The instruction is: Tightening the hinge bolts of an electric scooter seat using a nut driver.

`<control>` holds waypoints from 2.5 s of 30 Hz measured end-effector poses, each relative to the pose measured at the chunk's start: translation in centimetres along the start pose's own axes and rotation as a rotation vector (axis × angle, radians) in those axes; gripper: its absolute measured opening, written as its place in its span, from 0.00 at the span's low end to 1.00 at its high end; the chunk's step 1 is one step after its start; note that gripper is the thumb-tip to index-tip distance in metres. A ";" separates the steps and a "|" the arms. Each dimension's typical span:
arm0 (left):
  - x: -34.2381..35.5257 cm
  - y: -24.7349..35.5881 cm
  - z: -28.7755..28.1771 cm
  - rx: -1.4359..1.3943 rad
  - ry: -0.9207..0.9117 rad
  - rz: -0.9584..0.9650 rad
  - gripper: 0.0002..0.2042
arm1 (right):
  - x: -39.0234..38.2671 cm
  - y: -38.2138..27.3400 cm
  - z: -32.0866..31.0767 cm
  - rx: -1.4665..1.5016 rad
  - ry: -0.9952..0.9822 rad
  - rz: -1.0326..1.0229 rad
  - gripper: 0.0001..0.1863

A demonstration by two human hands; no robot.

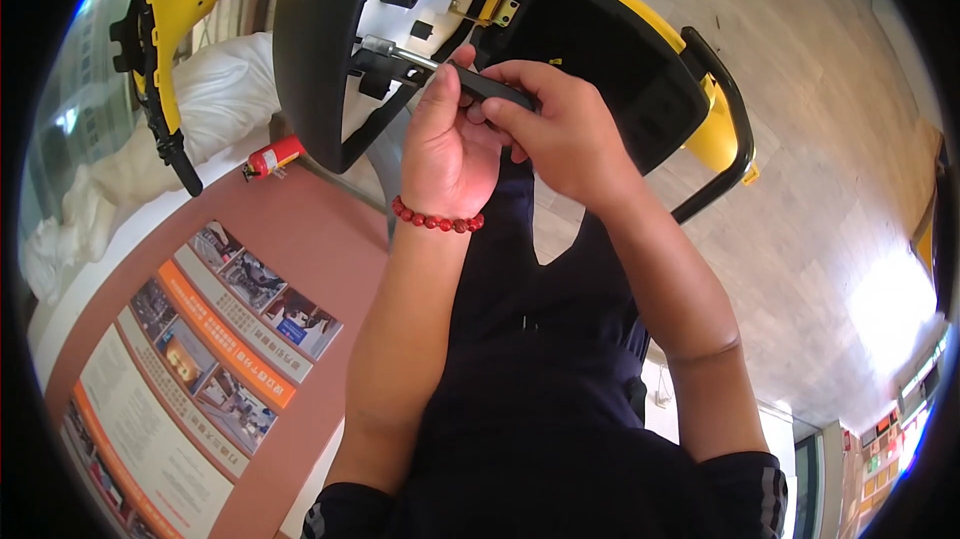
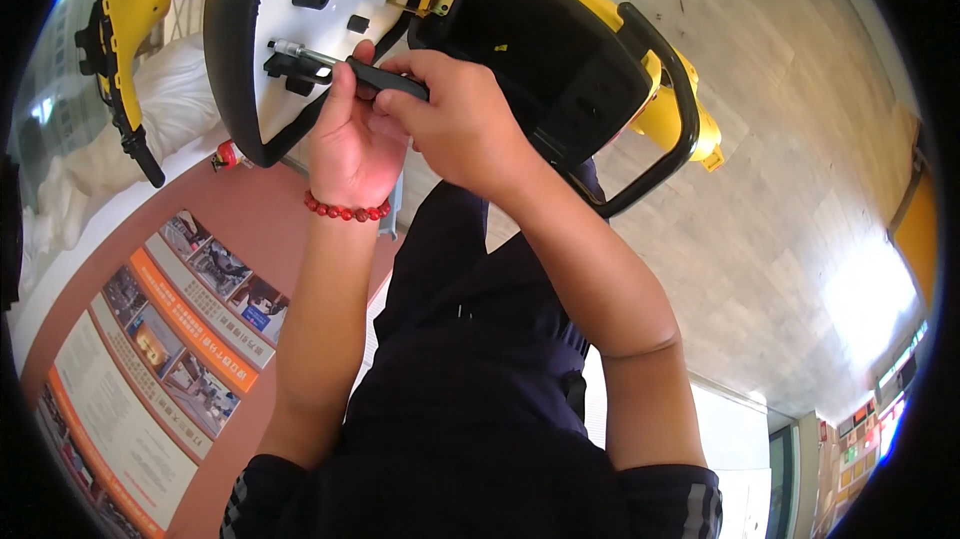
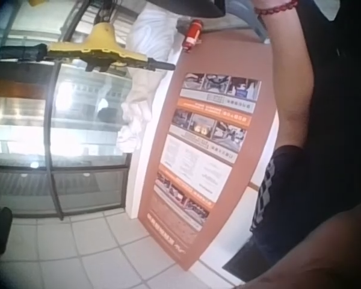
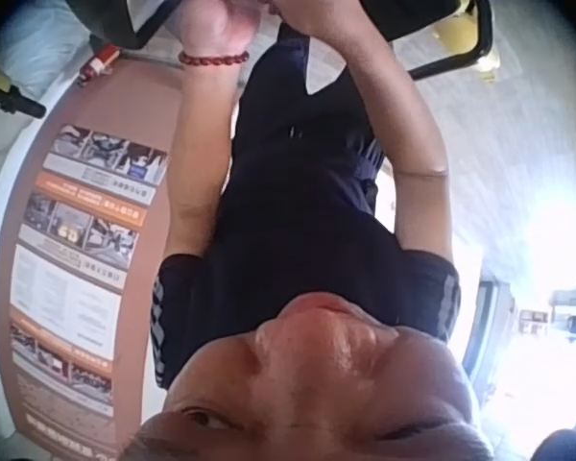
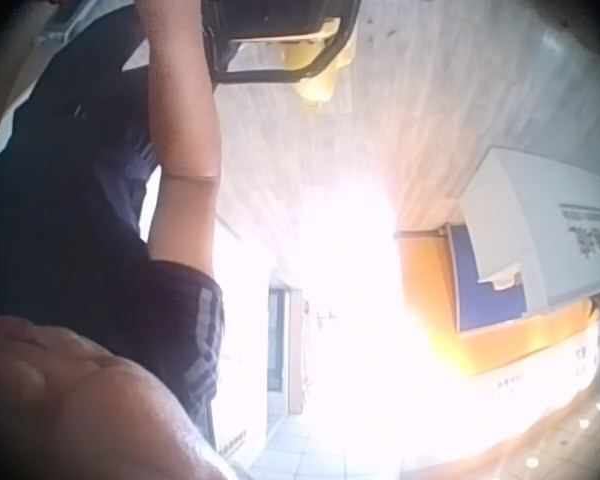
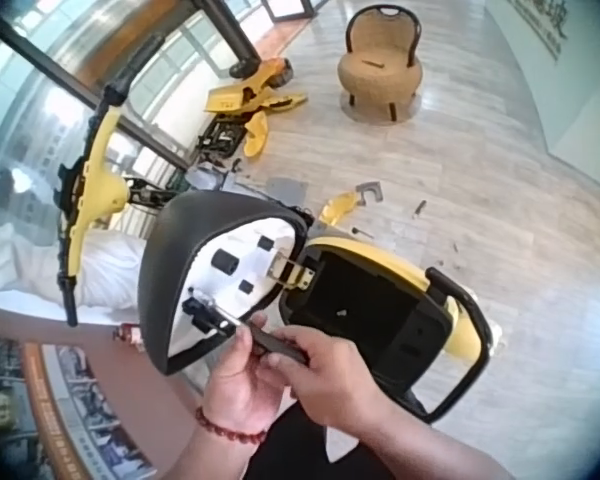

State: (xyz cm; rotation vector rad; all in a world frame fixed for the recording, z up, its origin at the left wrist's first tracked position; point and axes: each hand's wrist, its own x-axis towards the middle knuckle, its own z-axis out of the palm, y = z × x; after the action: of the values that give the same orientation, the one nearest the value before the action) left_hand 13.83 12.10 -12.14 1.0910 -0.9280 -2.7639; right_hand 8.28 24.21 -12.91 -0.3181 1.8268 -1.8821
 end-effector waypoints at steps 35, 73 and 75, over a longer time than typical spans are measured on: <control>0.4 0.0 1.4 0.044 0.144 0.038 0.11 | 1.0 0.7 -0.1 -0.279 -0.073 -0.151 0.16; 0.6 0.0 2.2 0.075 0.284 0.103 0.14 | 1.5 0.5 -0.7 -0.074 -0.197 0.036 0.14; 1.1 0.6 0.2 0.009 0.133 0.082 0.14 | 0.9 0.8 0.0 -0.198 -0.075 -0.136 0.13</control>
State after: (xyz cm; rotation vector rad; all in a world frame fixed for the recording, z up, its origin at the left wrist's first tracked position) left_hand 12.78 11.42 -12.41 1.1920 -0.9472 -2.5891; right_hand 7.65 23.76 -13.88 -0.5877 1.9873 -1.7531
